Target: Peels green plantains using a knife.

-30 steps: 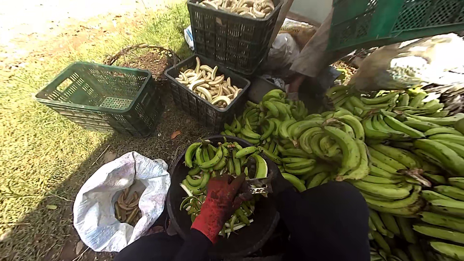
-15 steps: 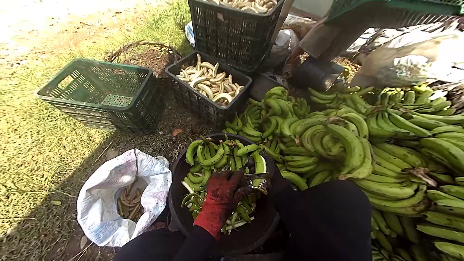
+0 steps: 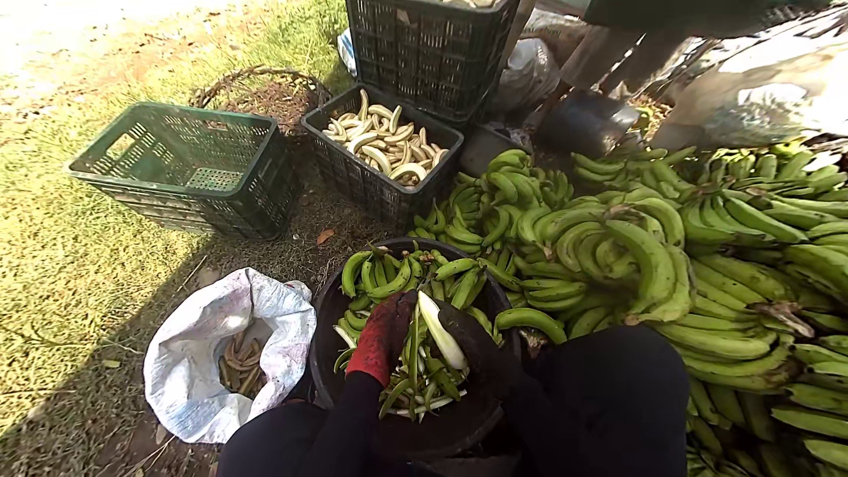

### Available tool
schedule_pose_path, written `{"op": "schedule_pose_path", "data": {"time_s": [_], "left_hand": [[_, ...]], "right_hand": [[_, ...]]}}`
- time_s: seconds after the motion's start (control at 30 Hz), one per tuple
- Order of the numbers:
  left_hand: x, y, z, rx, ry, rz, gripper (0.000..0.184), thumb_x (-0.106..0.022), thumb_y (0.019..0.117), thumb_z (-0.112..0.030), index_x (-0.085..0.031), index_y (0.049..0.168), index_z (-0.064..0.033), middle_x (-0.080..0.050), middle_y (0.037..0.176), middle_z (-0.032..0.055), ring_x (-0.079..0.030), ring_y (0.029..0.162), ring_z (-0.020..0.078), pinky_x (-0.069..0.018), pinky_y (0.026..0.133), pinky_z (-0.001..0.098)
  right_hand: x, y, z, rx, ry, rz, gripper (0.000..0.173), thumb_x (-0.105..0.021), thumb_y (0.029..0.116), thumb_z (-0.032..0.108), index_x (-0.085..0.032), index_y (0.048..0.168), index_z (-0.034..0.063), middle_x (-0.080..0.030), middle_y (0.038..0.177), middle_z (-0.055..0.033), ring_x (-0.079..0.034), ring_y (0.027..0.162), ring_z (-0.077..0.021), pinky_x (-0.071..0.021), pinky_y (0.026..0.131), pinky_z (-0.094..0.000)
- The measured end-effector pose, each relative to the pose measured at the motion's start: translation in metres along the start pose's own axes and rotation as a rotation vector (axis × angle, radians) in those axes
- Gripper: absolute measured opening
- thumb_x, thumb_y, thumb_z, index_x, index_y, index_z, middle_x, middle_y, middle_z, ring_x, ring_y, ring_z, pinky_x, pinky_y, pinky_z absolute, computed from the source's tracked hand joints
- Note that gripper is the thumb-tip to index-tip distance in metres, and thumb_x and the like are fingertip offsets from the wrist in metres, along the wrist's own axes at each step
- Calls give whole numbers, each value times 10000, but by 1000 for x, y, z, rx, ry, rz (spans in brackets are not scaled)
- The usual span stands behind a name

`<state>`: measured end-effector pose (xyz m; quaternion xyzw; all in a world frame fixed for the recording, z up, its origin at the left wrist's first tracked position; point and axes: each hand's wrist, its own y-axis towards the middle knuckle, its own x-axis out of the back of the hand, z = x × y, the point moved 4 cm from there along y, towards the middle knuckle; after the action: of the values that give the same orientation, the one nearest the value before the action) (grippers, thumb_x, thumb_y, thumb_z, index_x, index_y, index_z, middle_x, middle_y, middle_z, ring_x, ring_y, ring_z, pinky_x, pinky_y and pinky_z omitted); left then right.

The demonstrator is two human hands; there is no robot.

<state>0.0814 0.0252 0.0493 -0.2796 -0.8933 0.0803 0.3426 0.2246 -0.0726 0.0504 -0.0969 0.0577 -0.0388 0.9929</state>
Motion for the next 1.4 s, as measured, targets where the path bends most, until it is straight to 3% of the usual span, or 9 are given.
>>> {"op": "schedule_pose_path", "data": {"time_s": [0.1,0.23,0.47,0.8,0.9,1.07,1.2,1.33,1.4], "left_hand": [[-4,-1,6,27,-112,-67,549,-330,1085,-550,-662,1303,-171,-701,1155,68,-713,971,188,-607,869,457],[-12,-21,-10,-368,16,-31,449,-403,1094,-445,-643,1366,-180,-700,1208,55,-677,1086,163,-557,981,404],[-23,-55,-28,-782,355,-18,501,-507,998,-570,-662,1367,-268,-720,1081,119,-693,1005,306,-554,890,544],[-19,-48,-32,-604,398,-142,430,-618,946,-475,-708,1276,-215,-710,1109,172,-689,1017,373,-544,878,584],[-14,-43,-31,-413,350,-309,478,-639,926,-450,-703,1303,-163,-707,1107,213,-692,997,413,-552,844,597],[2,-24,-3,-91,-4,-293,427,-489,1065,-340,-594,1392,-85,-662,1253,167,-633,1183,290,-508,1039,485],[10,-25,8,-40,-175,-205,447,-438,1079,-448,-629,1333,-133,-684,1178,87,-682,1042,175,-582,918,418],[30,-38,13,-8,-441,-224,451,-464,1073,-475,-620,1331,-140,-699,1063,66,-712,871,177,-628,765,389],[47,-45,15,-24,-575,-292,458,-460,1080,-461,-602,1361,-128,-721,1027,74,-726,840,192,-636,737,376]], "right_hand": [[20,1,3,-20,349,-32,522,-265,1074,366,-458,1473,89,-657,830,-74,-639,634,-169,-582,582,-323],[54,13,-7,-240,801,-157,658,-253,1056,629,-607,1078,75,-615,712,-73,-606,528,-156,-547,464,-301],[69,24,-6,-343,1138,188,553,-325,1064,502,-595,1138,25,-632,805,-97,-631,568,-164,-562,493,-274],[29,19,7,-116,730,-17,508,-221,1109,357,-643,1022,88,-684,759,-40,-671,651,-96,-592,614,-257],[18,14,-11,74,449,-216,408,-299,1117,266,-539,1344,26,-674,1072,-69,-661,929,-109,-567,849,-298],[1,0,-4,26,564,-116,485,-211,1120,305,-578,1327,66,-707,961,-36,-678,776,-81,-598,700,-241],[15,0,-3,-26,529,-108,536,-180,1117,393,-573,1325,94,-664,823,-20,-614,603,-74,-544,526,-215],[36,3,-17,-126,310,-179,480,-262,1123,404,-543,1372,105,-651,837,-32,-625,644,-117,-562,572,-264],[41,-1,-36,-243,47,-106,470,-445,1076,402,-532,1418,91,-687,971,-72,-677,803,-161,-594,730,-333]]}}
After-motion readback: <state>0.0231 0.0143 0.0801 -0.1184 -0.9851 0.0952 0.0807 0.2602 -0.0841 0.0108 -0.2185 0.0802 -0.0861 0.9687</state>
